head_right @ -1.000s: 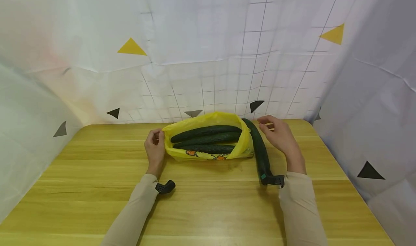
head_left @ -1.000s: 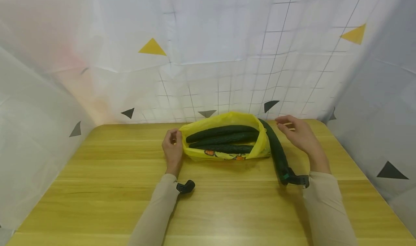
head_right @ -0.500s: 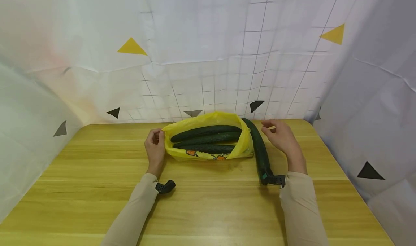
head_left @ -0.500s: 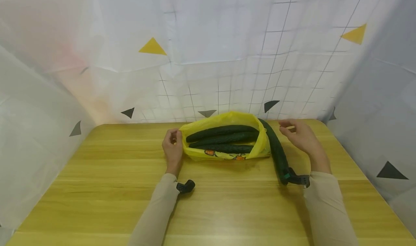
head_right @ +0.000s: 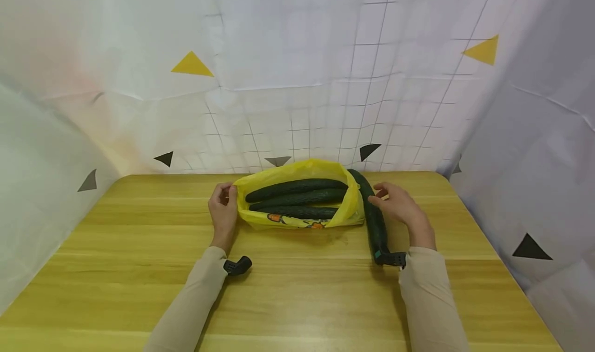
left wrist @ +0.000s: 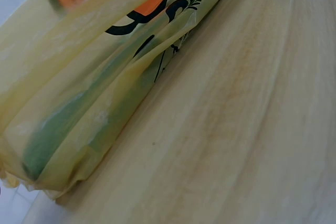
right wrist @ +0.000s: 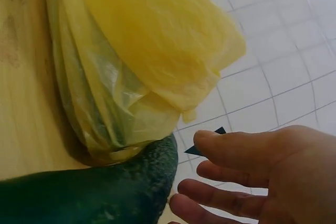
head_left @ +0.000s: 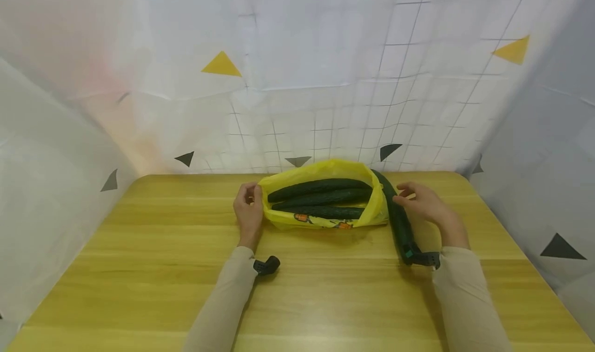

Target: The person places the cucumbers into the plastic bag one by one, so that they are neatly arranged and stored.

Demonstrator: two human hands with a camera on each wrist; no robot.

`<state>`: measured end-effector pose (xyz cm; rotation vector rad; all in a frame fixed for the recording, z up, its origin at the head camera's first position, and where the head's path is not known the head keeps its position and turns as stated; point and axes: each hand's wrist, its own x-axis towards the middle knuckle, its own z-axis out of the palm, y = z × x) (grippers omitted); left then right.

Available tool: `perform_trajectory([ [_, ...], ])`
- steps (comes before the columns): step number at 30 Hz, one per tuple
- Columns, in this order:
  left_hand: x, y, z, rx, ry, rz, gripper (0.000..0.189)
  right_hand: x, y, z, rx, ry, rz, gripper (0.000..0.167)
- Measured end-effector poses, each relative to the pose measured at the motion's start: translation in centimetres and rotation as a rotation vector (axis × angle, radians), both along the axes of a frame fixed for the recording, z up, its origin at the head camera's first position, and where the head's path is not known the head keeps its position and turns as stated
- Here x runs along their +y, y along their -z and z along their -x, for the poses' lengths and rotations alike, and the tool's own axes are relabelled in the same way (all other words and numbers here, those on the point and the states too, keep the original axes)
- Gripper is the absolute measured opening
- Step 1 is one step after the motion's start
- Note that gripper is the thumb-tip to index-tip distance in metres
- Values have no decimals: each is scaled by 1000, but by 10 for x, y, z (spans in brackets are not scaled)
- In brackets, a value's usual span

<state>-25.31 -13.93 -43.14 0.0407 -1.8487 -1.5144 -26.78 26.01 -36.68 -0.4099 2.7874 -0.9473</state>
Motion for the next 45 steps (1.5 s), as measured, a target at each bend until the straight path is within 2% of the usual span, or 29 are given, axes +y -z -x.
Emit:
perform_trajectory([
  [4,-3,13,11,-20,-5,-1,18,0,6,1,-8,0,-3,59],
  [9,-5,17,15,-19,6,-15,19,-1,8,1,1,-1,-56,58],
  [17,-5,17,14,-19,4,-19,17,-1,13,4,-87,22,-120,66],
  [27,-6,17,13,-29,-7,-24,17,-2,16,8,-143,14,-155,72],
  [34,-6,16,12,-42,0,-32,21,-3,20,10,-146,11,-151,74],
  [41,-5,16,12,-50,-3,-25,20,-3,23,11,-130,42,-136,71],
  [45,-2,5,4,-48,4,-18,18,-4,24,11,-112,62,-126,69],
])
